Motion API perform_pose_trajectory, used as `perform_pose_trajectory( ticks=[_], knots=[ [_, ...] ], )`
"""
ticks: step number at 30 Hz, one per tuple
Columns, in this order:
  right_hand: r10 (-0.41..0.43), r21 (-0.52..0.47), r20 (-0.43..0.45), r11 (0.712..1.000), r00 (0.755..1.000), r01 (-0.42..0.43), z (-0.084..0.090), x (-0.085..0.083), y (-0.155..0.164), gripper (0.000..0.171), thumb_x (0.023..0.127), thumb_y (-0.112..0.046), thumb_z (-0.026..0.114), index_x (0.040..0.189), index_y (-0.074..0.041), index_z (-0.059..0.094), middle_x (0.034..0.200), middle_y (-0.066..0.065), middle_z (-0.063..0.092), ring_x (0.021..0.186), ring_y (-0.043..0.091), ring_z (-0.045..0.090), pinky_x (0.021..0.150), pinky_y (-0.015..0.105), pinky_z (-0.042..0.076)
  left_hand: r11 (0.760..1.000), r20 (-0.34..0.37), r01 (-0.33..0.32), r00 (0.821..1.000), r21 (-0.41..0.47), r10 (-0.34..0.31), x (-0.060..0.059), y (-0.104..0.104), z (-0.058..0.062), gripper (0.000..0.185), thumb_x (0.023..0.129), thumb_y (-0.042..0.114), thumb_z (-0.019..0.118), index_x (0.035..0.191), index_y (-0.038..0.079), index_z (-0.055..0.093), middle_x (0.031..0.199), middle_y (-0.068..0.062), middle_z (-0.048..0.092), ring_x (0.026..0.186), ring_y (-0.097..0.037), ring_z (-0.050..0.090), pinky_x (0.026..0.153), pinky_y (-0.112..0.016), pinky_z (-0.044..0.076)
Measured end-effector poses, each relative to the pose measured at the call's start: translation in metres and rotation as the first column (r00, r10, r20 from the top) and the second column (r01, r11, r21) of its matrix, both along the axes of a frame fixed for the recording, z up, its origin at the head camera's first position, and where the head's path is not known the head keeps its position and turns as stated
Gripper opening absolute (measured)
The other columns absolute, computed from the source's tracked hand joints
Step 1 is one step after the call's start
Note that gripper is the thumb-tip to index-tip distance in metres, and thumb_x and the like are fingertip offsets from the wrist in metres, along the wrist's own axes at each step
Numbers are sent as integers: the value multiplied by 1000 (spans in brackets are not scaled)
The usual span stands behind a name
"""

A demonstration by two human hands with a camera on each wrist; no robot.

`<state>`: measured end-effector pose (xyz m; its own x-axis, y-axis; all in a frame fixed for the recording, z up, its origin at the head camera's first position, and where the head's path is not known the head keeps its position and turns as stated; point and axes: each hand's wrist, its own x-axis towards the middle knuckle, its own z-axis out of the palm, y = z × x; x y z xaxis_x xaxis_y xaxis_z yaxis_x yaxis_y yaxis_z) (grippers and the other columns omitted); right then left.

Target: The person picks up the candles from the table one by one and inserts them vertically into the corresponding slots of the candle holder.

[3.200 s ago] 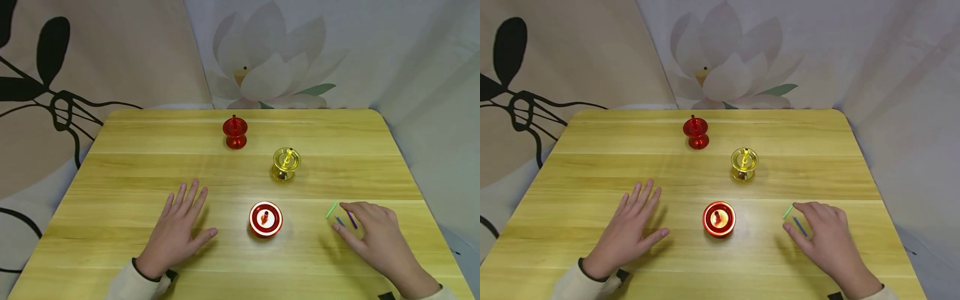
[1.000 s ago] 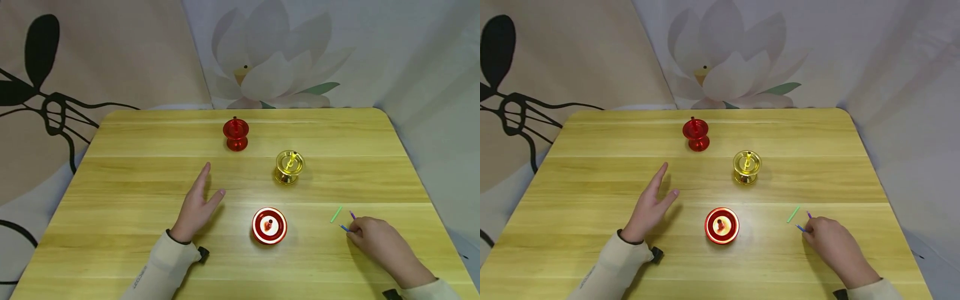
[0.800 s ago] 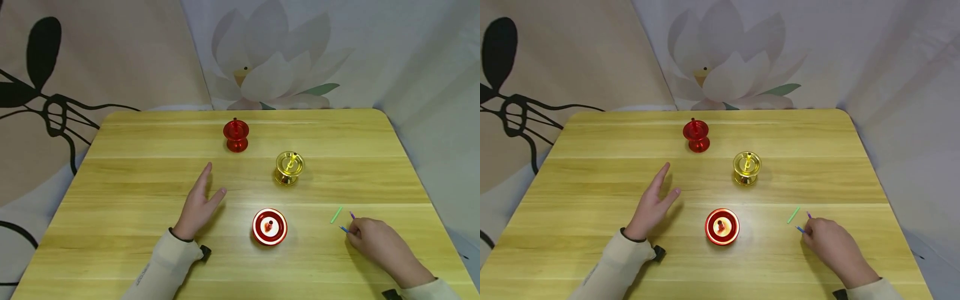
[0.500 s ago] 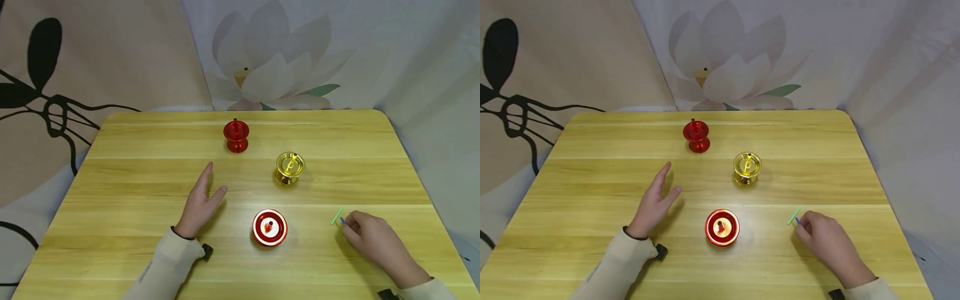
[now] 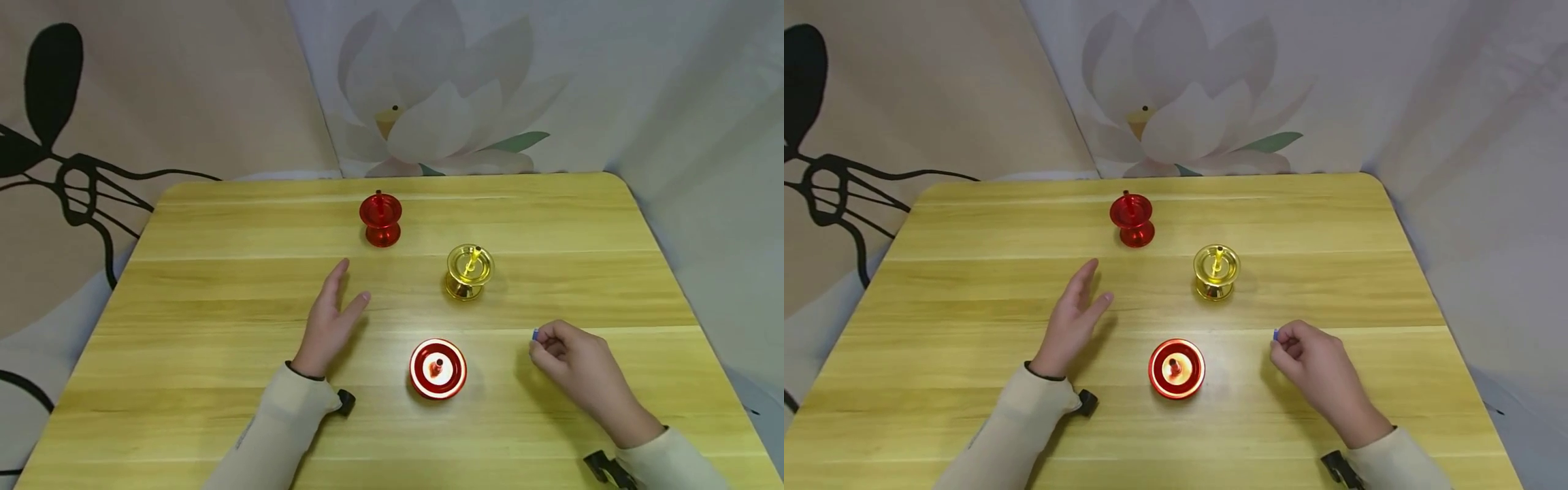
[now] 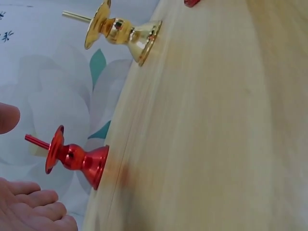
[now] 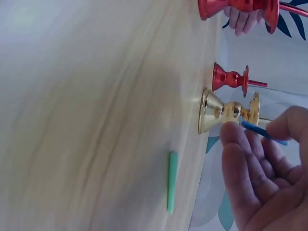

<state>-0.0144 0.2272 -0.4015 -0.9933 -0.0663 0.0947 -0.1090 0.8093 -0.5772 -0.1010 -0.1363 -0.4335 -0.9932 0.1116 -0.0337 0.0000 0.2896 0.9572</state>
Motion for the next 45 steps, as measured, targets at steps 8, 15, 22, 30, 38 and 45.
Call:
perform_pose_trajectory(
  ticks=[8,15,22,30,38,45],
  knots=[
    [18,-71,-55,997,998,-22,2,-7,-17,10,87,-6,72,86,-14,66,77,-11,67,69,3,65,62,24,57,997,18,-13,1000,76,12,-13,9,-1,70,101,22,62,159,8,25,164,-3,24,151,-20,21,122,-41,20],
    [66,-197,-14,978,998,-67,3,-11,-30,11,90,-1,66,90,-10,61,82,-5,72,68,3,68,61,23,58,988,69,-33,997,149,22,-33,10,-1,74,101,19,60,159,4,18,165,-7,24,151,-17,20,123,-35,17],
    [120,-234,-15,965,993,-120,9,-17,-44,11,93,0,61,94,-10,57,83,-2,72,63,2,64,53,24,54,989,61,-37,998,142,28,-60,16,1,83,99,20,65,161,6,11,165,-5,23,151,-19,21,123,-33,18],
    [153,-191,-114,966,982,-173,17,-29,-60,10,91,-4,65,91,-13,60,79,-11,69,63,1,60,53,23,51,974,83,-55,996,218,38,-93,27,-1,93,96,23,69,161,8,4,166,-9,19,152,-23,19,123,-36,17],
    [190,-178,-243,955,951,-236,24,-48,-81,17,84,0,67,82,-16,60,71,-12,59,63,2,56,54,21,50,979,35,-46,999,201,40,-121,36,-1,110,87,24,80,162,12,1,162,-10,30,147,-22,32,119,-35,30],
    [191,-220,-186,948,964,-231,38,-72,-97,12,88,-4,65,84,-15,61,76,-9,64,69,5,61,61,24,54,993,-9,-16,1000,118,17,-133,43,-7,102,89,27,78,163,21,7,161,-8,31,144,-24,37,114,-37,38]
  ],
)
